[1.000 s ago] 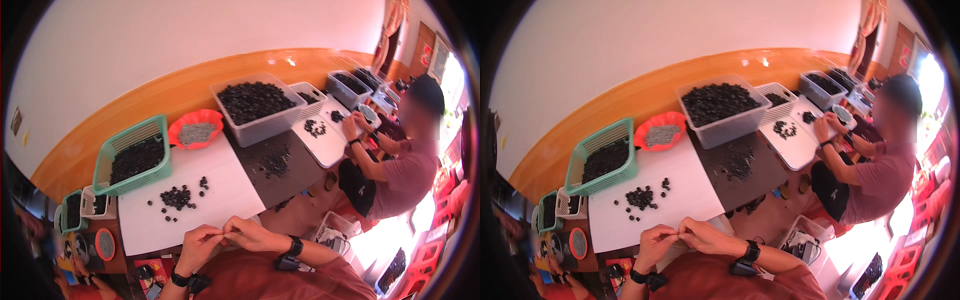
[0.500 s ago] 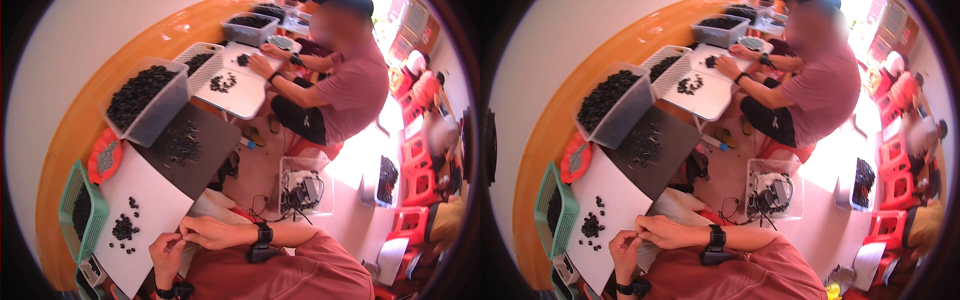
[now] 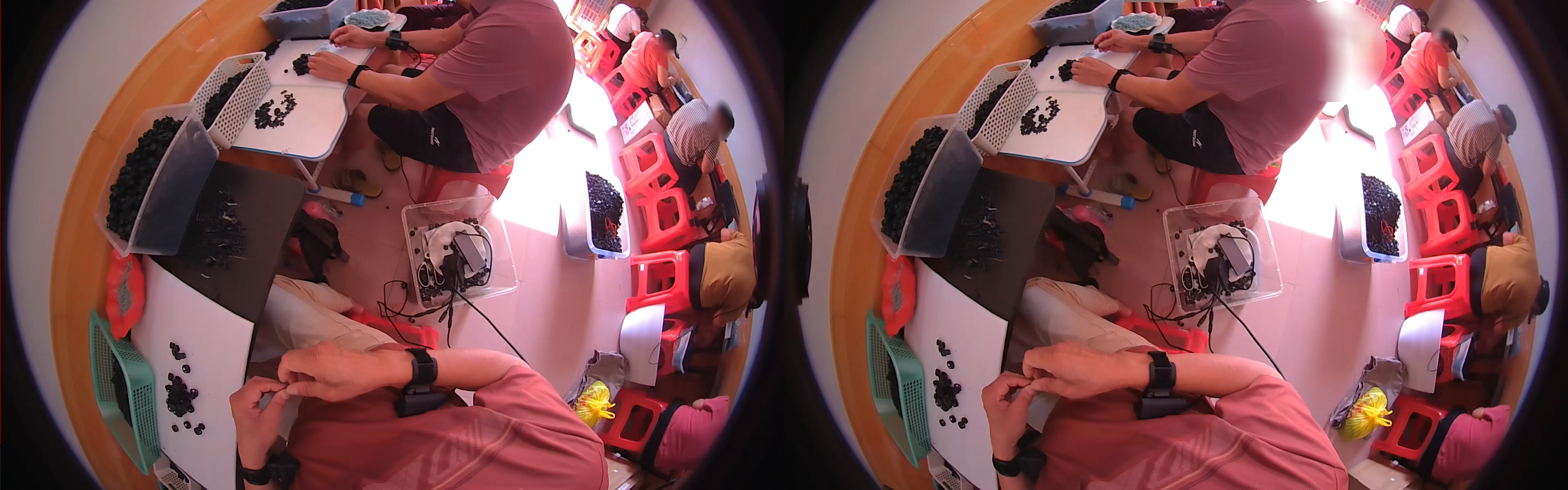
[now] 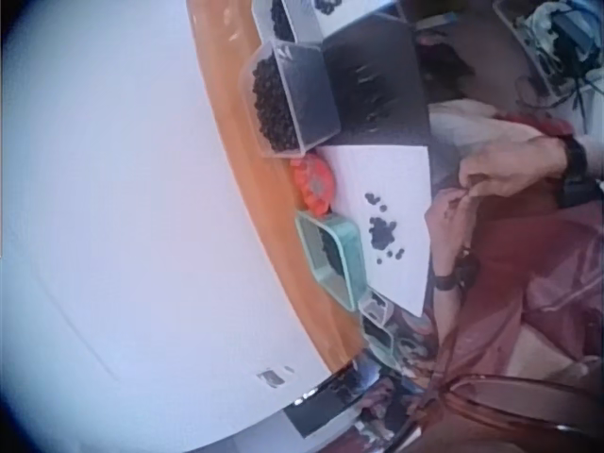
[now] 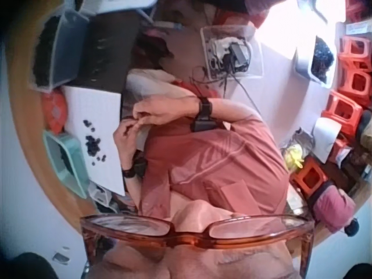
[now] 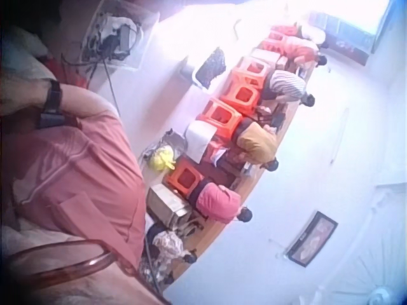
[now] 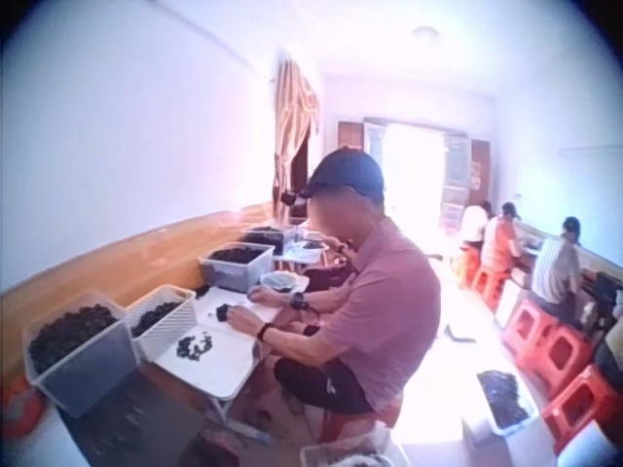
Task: Assembling small black plastic components by hand at a shared workbench.
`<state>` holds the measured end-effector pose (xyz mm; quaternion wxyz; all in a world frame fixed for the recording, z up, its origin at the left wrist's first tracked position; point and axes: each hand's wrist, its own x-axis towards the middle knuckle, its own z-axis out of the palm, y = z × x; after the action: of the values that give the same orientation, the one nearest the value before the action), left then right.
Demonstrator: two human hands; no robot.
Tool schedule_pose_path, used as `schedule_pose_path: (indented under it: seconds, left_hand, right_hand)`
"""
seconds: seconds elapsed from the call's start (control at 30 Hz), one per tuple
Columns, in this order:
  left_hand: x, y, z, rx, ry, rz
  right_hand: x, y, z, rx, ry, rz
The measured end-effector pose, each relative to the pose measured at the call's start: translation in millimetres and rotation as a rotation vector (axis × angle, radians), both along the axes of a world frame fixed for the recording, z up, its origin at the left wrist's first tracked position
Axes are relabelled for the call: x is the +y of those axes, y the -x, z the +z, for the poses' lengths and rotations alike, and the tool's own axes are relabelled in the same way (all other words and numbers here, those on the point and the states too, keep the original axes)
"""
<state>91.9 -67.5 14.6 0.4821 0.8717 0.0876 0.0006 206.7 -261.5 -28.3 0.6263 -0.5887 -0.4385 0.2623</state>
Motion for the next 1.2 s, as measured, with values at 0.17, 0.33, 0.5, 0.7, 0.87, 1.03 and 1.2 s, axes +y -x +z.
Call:
schedule_pose_path:
  seconds: [0.17,0.33,0.5,0.7,0.87,1.03,1.2]
  left_hand:
    - [-0.4,-2.8,-3.9,0.029,0.029,0.002]
    - [-0.2,-4.5,-6.5,0.033,0.070,0.026]
    - [0.8,-5.4,-7.9,0.013,0.105,0.042]
    - [-0.1,-8.9,-6.1,0.060,0.099,0.043]
    - [-7.0,-18.2,-5.1,0.035,0.089,-0.006]
    - [-10.9,-20.5,-4.7,0.019,0.075,-0.018]
    - [-15.5,-22.7,-2.6,0.004,0.064,-0.028]
  right_hand:
    - [-8.0,-0.2,-7.1,-0.019,-0.039,-0.065]
    - [-20.4,-6.9,-33.1,-0.214,0.028,-0.184]
    - [-67.8,-11.3,-62.1,-0.463,0.381,-0.486]
    - [-168.0,0.1,-118.1,-0.845,1.253,-0.769]
    - [-218.9,13.3,-135.6,-0.703,1.600,-0.876]
    - [-237.6,8.0,-136.2,-0.478,1.598,-0.811]
    - [-241.4,0.1,-124.0,-0.471,1.515,-0.913]
